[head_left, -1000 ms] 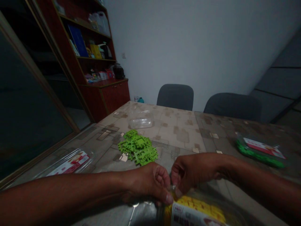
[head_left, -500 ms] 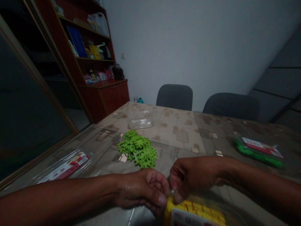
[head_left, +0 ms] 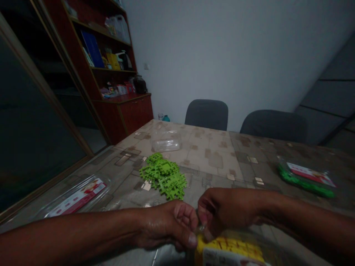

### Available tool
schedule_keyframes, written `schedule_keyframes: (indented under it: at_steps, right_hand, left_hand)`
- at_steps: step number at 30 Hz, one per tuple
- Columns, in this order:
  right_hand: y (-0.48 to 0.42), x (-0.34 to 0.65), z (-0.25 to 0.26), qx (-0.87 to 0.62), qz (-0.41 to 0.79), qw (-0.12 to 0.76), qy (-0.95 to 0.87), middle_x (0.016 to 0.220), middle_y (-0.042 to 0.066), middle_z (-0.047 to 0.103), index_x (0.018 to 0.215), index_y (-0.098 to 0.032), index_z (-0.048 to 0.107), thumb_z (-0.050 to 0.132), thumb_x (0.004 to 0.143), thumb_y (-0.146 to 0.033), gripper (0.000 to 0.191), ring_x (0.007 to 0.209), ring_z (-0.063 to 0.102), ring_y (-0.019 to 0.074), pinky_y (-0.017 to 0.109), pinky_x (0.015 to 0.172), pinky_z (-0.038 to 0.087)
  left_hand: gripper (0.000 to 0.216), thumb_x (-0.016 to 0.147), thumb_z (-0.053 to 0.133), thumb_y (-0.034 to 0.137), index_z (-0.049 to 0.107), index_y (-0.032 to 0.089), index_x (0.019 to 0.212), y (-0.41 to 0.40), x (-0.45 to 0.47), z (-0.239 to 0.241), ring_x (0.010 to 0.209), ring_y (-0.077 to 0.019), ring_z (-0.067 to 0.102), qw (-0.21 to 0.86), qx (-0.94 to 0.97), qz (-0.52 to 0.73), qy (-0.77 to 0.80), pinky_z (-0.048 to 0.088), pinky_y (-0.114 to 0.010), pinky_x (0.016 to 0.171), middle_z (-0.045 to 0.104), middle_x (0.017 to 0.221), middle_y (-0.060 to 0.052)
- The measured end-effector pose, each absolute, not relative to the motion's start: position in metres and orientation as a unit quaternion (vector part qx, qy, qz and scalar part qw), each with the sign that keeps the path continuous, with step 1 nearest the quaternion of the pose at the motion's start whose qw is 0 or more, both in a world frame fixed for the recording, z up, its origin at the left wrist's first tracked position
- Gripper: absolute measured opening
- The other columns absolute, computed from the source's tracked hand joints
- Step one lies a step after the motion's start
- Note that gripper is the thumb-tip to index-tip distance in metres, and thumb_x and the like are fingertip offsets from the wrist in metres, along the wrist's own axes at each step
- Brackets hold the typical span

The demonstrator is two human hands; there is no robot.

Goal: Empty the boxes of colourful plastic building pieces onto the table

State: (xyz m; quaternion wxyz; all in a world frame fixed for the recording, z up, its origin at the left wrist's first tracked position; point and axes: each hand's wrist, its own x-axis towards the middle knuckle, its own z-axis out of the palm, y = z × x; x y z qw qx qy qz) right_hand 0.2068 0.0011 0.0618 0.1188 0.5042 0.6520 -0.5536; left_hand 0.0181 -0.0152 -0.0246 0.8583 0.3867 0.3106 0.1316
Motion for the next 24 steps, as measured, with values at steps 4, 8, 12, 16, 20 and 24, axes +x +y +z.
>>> schedule_keyframes:
  at_steps: [4, 8, 12, 16, 20, 24]
  right_hand:
    - [0.003, 0.211, 0.059, 0.501, -0.541, 0.108, 0.666, 0.056, -0.009, 0.052, 0.066, -0.019, 0.058, 0.071, 0.062, -0.009, 0.017, 0.052, 0.043, 0.0078, 0.021, 0.048, 0.031]
    - [0.008, 0.215, 0.054, 0.487, -0.574, 0.107, 0.65, 0.056, -0.009, 0.051, 0.067, -0.019, 0.057, 0.075, 0.061, -0.014, 0.02, 0.05, 0.042, 0.0074, 0.021, 0.047, 0.032]
    - [0.011, 0.218, 0.05, 0.483, -0.601, 0.097, 0.63, 0.059, -0.008, 0.053, 0.067, -0.019, 0.056, 0.082, 0.056, -0.021, 0.028, 0.054, 0.044, 0.0076, 0.021, 0.05, 0.034]
    - [0.011, 0.222, 0.05, 0.476, -0.605, 0.098, 0.631, 0.061, -0.008, 0.055, 0.07, -0.018, 0.059, 0.082, 0.057, -0.023, 0.026, 0.056, 0.046, 0.0079, 0.021, 0.053, 0.035]
    - [0.009, 0.223, 0.057, 0.467, -0.591, 0.114, 0.648, 0.062, -0.007, 0.053, 0.072, -0.018, 0.06, 0.069, 0.069, -0.015, 0.01, 0.057, 0.044, 0.0074, 0.021, 0.055, 0.034]
    - [0.004, 0.227, 0.061, 0.469, -0.56, 0.129, 0.671, 0.064, -0.007, 0.054, 0.075, -0.018, 0.059, 0.072, 0.07, -0.019, 0.014, 0.058, 0.045, 0.0079, 0.021, 0.055, 0.035]
  left_hand:
    - [0.037, 0.047, 0.092, 0.021, 0.063, 0.012, 0.067, -0.013, 0.02, -0.024, 0.048, -0.0052, 0.052, 0.856, 0.393, 0.142, 0.304, 0.038, -0.016, 0.049, 0.063, 0.059, 0.003]
    - [0.035, 0.053, 0.091, 0.027, 0.067, 0.011, 0.072, -0.005, 0.019, -0.028, 0.052, -0.0059, 0.056, 0.873, 0.382, 0.108, 0.283, 0.043, -0.016, 0.053, 0.064, 0.063, 0.001]
    - [0.033, 0.053, 0.09, 0.027, 0.066, 0.011, 0.069, -0.001, 0.021, -0.029, 0.048, -0.0064, 0.056, 0.87, 0.383, 0.095, 0.296, 0.042, -0.016, 0.049, 0.064, 0.059, 0.002]
    - [0.031, 0.05, 0.088, 0.025, 0.065, 0.011, 0.065, -0.001, 0.026, -0.026, 0.045, -0.0067, 0.054, 0.858, 0.391, 0.091, 0.321, 0.038, -0.016, 0.044, 0.063, 0.056, 0.001]
    - [0.029, 0.05, 0.085, 0.024, 0.063, 0.011, 0.063, -0.005, 0.027, -0.021, 0.045, -0.0063, 0.051, 0.85, 0.407, 0.095, 0.32, 0.039, -0.017, 0.046, 0.06, 0.054, 0.002]
    - [0.031, 0.05, 0.086, 0.023, 0.062, 0.012, 0.066, -0.006, 0.024, -0.018, 0.045, -0.0061, 0.051, 0.849, 0.404, 0.099, 0.327, 0.037, -0.016, 0.045, 0.06, 0.055, 0.003]
